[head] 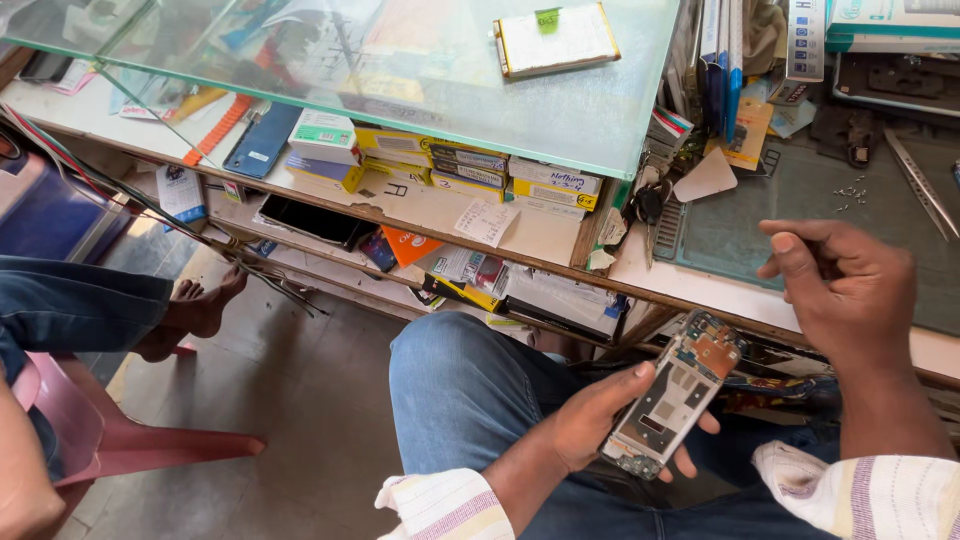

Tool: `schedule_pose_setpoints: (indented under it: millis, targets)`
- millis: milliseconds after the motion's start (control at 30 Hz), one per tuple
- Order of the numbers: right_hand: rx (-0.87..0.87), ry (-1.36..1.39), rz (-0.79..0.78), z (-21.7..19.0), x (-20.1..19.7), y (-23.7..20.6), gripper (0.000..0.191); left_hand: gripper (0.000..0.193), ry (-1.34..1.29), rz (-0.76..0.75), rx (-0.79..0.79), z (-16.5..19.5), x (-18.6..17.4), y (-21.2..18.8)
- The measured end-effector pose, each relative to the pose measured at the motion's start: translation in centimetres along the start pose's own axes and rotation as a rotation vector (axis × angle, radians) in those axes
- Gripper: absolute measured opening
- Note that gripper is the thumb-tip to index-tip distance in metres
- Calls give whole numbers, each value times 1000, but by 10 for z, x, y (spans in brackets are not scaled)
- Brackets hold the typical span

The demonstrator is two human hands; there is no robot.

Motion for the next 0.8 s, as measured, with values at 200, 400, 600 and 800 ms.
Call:
schedule_pose_setpoints:
  millis: [200, 400, 600, 800]
  targets:
    - [-63, -107, 0, -20, 0, -3, 16, 71, 33, 34, 19, 6, 1, -6]
    - [-59, -141, 5, -23, 0, -2, 15, 71, 55, 31, 5, 6, 0, -4]
    - [-85, -144, -9, -22, 4, -2, 13, 69, 56, 13, 24, 5, -4, -4]
    - [-76, -159, -20, -22, 5, -1, 12, 70, 67, 23, 21, 5, -5, -3]
Point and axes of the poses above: each hand's wrist, its own y-axis towards the middle knuckle, its own x-axis out of the palm, z = x × y, the point moved 8 cm from there along y, towards the middle knuckle, and after that the axes turned 14 degrees about -y, right-handed, at the moved point
